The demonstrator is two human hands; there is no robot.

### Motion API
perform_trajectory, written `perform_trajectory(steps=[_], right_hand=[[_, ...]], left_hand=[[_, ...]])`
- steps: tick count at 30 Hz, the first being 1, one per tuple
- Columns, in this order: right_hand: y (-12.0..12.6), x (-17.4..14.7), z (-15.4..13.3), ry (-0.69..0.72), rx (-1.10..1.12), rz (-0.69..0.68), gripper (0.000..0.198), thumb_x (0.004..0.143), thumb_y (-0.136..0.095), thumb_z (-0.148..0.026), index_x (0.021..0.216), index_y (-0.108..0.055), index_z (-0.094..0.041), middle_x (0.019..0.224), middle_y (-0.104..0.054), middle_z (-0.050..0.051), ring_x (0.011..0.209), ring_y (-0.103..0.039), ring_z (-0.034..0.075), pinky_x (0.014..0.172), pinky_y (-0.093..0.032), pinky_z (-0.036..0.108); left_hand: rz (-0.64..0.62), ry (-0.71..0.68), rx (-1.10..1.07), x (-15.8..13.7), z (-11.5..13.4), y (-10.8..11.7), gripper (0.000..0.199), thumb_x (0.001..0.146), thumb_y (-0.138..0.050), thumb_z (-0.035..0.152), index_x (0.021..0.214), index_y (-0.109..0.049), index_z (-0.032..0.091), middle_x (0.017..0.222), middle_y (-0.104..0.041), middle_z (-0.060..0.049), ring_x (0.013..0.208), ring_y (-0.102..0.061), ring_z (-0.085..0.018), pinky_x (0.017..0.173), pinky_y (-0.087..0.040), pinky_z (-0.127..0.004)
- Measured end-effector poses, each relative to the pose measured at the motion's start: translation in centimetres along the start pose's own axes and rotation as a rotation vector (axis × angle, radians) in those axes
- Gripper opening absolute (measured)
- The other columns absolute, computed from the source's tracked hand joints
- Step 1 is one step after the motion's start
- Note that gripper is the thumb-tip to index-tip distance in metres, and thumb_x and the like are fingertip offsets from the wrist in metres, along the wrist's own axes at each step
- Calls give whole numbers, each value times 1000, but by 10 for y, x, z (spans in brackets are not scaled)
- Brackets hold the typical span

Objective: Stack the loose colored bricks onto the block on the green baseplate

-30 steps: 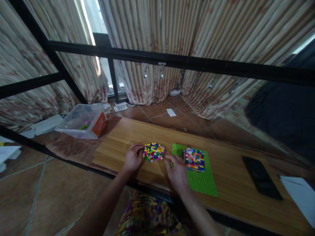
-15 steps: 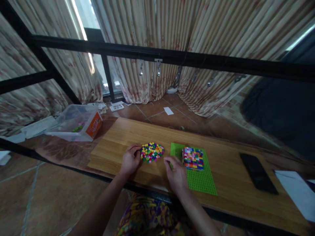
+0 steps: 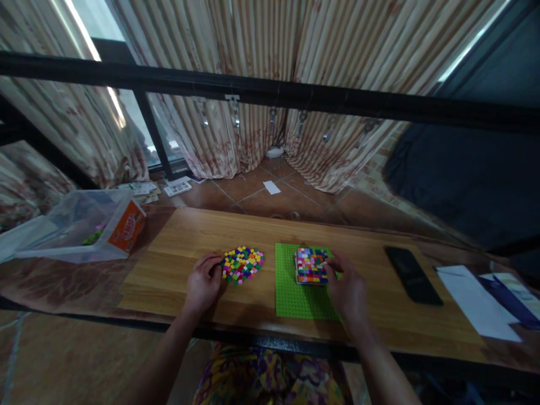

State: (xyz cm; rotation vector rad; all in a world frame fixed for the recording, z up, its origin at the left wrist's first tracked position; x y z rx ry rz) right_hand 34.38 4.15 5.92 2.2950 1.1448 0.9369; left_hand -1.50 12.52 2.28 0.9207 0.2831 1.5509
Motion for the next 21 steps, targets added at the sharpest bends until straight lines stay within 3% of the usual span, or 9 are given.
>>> perform_trajectory(steps=[6, 15, 21], right_hand=[[-6, -3, -7, 13, -5, 4, 45, 83, -49, -34, 125, -52, -20, 93, -71, 9, 83, -66, 25, 76, -50, 42], [0, -3, -7, 7, -14, 23, 43, 85, -49, -36, 124, -53, -19, 96, -70, 11, 85, -65, 25, 76, -50, 41], [3, -1, 20, -187, 141, 128, 44, 81, -53, -42, 116, -58, -15, 99, -67, 12, 87, -64, 23, 80, -49, 41]], left_hand=[[1, -8, -8, 0, 1, 0, 21, 80, -49, 27, 89, -66, 19, 102, -65, -8, 98, -61, -22, 92, -49, -38], [6, 5, -9, 0, 1, 0, 21, 79, -50, 27, 89, -66, 19, 102, -65, -8, 98, -61, -22, 93, -49, -39], [0, 1, -16, 0, 2, 0, 21, 80, -49, 28, 89, -66, 19, 103, -66, -8, 98, -61, -22, 92, -49, -39]])
Point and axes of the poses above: each hand's wrist, its own x-axis towards the middle knuckle, its own y-axis out of the back of the hand, z = x × y, the point moved 7 cm from there along x, towards the middle knuckle
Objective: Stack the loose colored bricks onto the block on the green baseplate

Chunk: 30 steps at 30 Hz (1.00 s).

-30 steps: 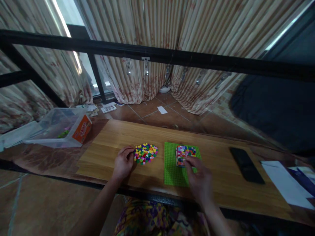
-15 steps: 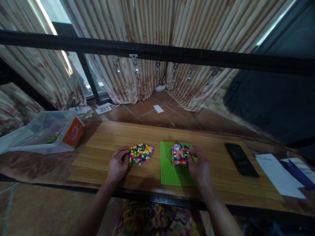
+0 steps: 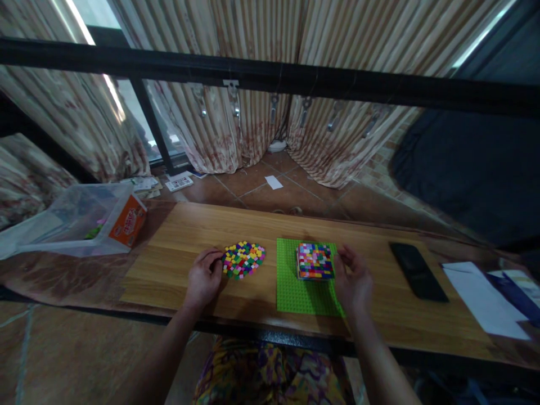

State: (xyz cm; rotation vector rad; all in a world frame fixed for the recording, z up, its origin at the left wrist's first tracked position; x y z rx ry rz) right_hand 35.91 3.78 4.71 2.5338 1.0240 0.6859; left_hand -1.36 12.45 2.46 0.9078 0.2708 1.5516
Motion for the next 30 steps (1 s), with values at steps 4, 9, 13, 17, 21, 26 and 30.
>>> perform_trajectory(steps=[4, 9, 13, 17, 21, 26, 30], right_hand=[[-16, 3, 22, -139, 152, -14, 51, 79, -55, -48, 117, -56, -14, 107, -63, 13, 91, -61, 22, 80, -49, 38], [-34, 3, 27, -176, 238, -104, 48, 78, -55, -49, 111, -60, -15, 101, -66, 11, 88, -61, 22, 80, -49, 39], [-37, 1, 29, -219, 315, -107, 45, 75, -58, -47, 107, -63, -15, 100, -67, 10, 86, -62, 22, 81, -49, 40], [-38, -1, 31, -250, 373, -67, 46, 72, -62, -46, 107, -63, -16, 98, -68, 9, 85, -62, 21, 81, -49, 39], [-40, -2, 30, -248, 396, -51, 46, 72, -62, -46, 106, -63, -16, 98, -68, 9, 81, -63, 20, 76, -51, 37], [-38, -2, 33, -247, 314, -85, 50, 73, -60, -50, 109, -63, -15, 98, -69, 10, 83, -63, 22, 75, -51, 38], [-26, -6, 14, -138, 123, -56, 52, 80, -53, -51, 113, -61, -12, 101, -66, 14, 88, -62, 24, 80, -48, 41]], left_hand=[[-2, 3, 13, 0, -1, 0, 21, 80, -49, 27, 89, -67, 19, 102, -66, -8, 98, -61, -22, 93, -49, -39], [2, -4, 15, 0, 0, 0, 21, 80, -49, 27, 89, -66, 20, 102, -65, -8, 99, -60, -22, 94, -49, -39], [-3, -3, 8, 0, 1, 0, 22, 81, -49, 27, 89, -67, 18, 102, -65, -8, 100, -60, -22, 95, -48, -39], [-6, 6, 9, 0, 1, -1, 20, 81, -49, 27, 88, -66, 19, 102, -65, -8, 100, -60, -21, 94, -48, -38], [10, 4, 5, -1, 0, 0, 20, 81, -49, 26, 88, -66, 19, 102, -65, -8, 99, -61, -21, 94, -48, -38], [22, -10, -9, -2, 0, -1, 20, 80, -49, 23, 89, -67, 17, 102, -65, -9, 99, -61, -21, 94, -49, -38], [55, -20, -16, -3, -1, -1, 19, 79, -50, 19, 87, -67, 18, 100, -66, -8, 97, -62, -20, 92, -51, -36]])
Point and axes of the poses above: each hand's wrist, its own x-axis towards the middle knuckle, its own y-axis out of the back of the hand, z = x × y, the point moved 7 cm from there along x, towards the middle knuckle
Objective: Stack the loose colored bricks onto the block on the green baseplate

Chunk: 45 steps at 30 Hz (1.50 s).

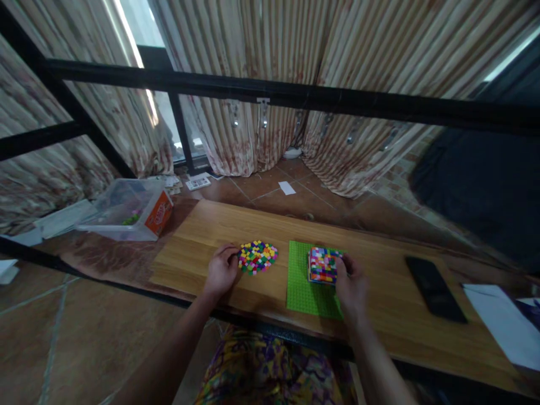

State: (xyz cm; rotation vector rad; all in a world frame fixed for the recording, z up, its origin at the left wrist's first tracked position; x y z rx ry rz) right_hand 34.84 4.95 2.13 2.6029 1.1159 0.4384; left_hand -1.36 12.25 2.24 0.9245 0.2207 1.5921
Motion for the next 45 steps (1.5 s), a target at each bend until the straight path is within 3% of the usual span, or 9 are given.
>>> perform_trajectory(steps=[4, 8, 13, 19, 29, 37, 41, 45], right_hand=[[-3, -30, -52, 329, -148, 59, 39, 86, -51, -42, 113, -61, -16, 110, -61, 13, 105, -54, 25, 93, -41, 45], [-51, -75, -83, 576, -147, -262, 23, 90, -47, -27, 100, -68, -22, 104, -63, 8, 101, -55, 21, 91, -43, 39], [-104, -107, -84, 662, -226, -484, 25, 89, -48, -18, 96, -71, -25, 98, -63, 6, 93, -54, 20, 83, -44, 36], [-127, -109, -89, 718, -354, -541, 22, 89, -50, -17, 94, -70, -24, 95, -61, 6, 90, -51, 21, 81, -42, 35], [-124, -111, -82, 733, -516, -572, 17, 90, -48, -18, 85, -64, -22, 88, -61, 5, 87, -50, 21, 80, -39, 34], [-125, -110, -87, 743, -476, -594, 19, 90, -46, -15, 80, -62, -21, 85, -62, 5, 85, -52, 21, 80, -40, 34], [-100, -104, -88, 627, -313, -539, 17, 90, -46, -18, 83, -62, -20, 82, -63, 5, 82, -55, 19, 76, -43, 32], [-51, -84, -82, 463, -165, -421, 15, 88, -50, -26, 88, -64, -21, 83, -66, 4, 80, -60, 18, 74, -46, 31]], left_hand=[[13, -13, 4, -1, 1, 0, 19, 79, -50, 17, 87, -67, 19, 100, -66, -8, 97, -62, -19, 92, -51, -36], [10, 1, -6, -1, 2, 0, 20, 79, -50, 15, 88, -67, 18, 100, -66, -7, 97, -62, -19, 92, -50, -36], [2, 9, -9, -1, 3, 0, 20, 79, -49, 14, 87, -67, 19, 100, -66, -7, 98, -61, -19, 93, -50, -35], [6, 11, -20, -1, 3, 0, 19, 79, -50, 15, 87, -67, 19, 101, -66, -7, 99, -61, -19, 94, -50, -36], [-2, 14, -34, -1, 3, 0, 19, 79, -50, 14, 86, -67, 19, 98, -66, -7, 97, -61, -19, 93, -50, -37], [0, 6, -29, 0, 3, 1, 19, 78, -50, 15, 86, -67, 19, 99, -66, -7, 97, -62, -19, 92, -50, -37], [-15, 14, -13, 0, 0, 1, 19, 79, -50, 18, 87, -67, 19, 100, -66, -8, 98, -62, -20, 93, -50, -38], [-27, 0, 0, 2, 0, 1, 18, 79, -50, 21, 87, -67, 19, 99, -66, -8, 97, -62, -21, 92, -50, -38]])
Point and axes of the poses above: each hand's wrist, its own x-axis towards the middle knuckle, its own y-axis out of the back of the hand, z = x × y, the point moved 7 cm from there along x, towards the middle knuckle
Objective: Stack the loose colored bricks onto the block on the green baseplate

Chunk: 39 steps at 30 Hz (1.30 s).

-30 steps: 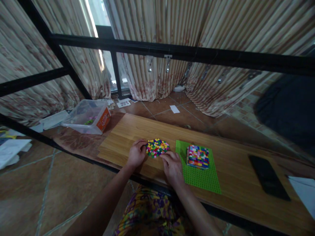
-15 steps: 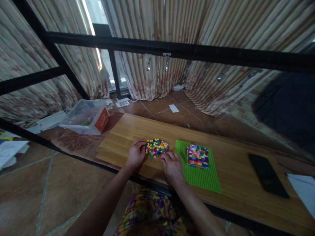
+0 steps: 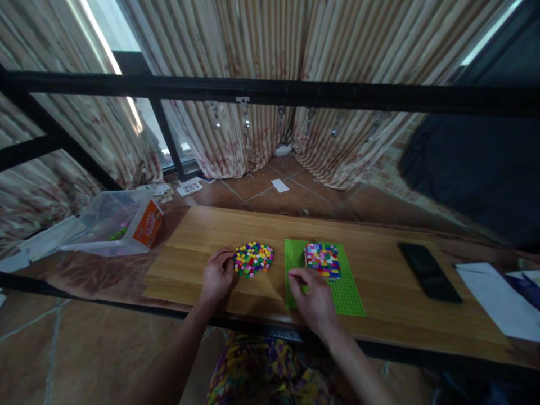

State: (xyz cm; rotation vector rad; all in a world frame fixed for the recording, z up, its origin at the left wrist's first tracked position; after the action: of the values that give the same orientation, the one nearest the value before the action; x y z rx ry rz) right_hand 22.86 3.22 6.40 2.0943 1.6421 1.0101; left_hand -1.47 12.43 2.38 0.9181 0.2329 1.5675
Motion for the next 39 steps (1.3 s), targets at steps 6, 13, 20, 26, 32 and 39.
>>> perform_trajectory(steps=[6, 13, 20, 26, 32, 39], right_hand=[[80, -3, 66, -283, 116, 301, 23, 81, -59, -40, 90, -66, -20, 86, -69, 6, 75, -63, 19, 70, -49, 32], [80, 12, 126, -410, 398, 361, 25, 72, -68, -42, 84, -70, -19, 85, -67, 5, 78, -61, 18, 71, -48, 32], [71, 23, 127, -320, 429, 352, 21, 69, -71, -41, 78, -73, -22, 94, -66, 5, 92, -60, 20, 83, -47, 37], [68, 24, 128, -416, 595, 397, 21, 61, -76, -38, 74, -73, -22, 88, -70, 4, 88, -61, 20, 84, -47, 38], [54, 24, 134, -585, 837, 382, 23, 54, -79, -31, 73, -72, -21, 73, -70, -1, 67, -61, 15, 69, -49, 32], [49, 24, 139, -656, 923, 384, 22, 50, -79, -25, 70, -71, -21, 71, -71, -2, 63, -62, 13, 65, -50, 29]], left_hand=[[-12, -3, 21, 2, 0, 0, 19, 79, -49, 26, 87, -66, 20, 100, -66, -8, 96, -62, -22, 91, -50, -39], [-27, -13, 25, 3, -3, -1, 21, 80, -49, 29, 87, -65, 19, 101, -66, -9, 99, -61, -23, 93, -49, -41], [-26, -36, 40, 4, 0, 0, 22, 80, -49, 29, 87, -65, 16, 98, -65, -10, 95, -62, -23, 90, -50, -40], [-37, -8, 51, 5, -3, -1, 21, 80, -49, 31, 86, -64, 18, 102, -64, -10, 98, -61, -23, 92, -49, -41], [-28, -12, 53, 4, -5, -2, 20, 80, -50, 31, 86, -64, 19, 102, -64, -10, 98, -61, -23, 92, -49, -41], [-36, -33, 61, 4, -2, -2, 21, 80, -50, 30, 88, -65, 19, 102, -65, -9, 98, -61, -23, 92, -49, -40]])
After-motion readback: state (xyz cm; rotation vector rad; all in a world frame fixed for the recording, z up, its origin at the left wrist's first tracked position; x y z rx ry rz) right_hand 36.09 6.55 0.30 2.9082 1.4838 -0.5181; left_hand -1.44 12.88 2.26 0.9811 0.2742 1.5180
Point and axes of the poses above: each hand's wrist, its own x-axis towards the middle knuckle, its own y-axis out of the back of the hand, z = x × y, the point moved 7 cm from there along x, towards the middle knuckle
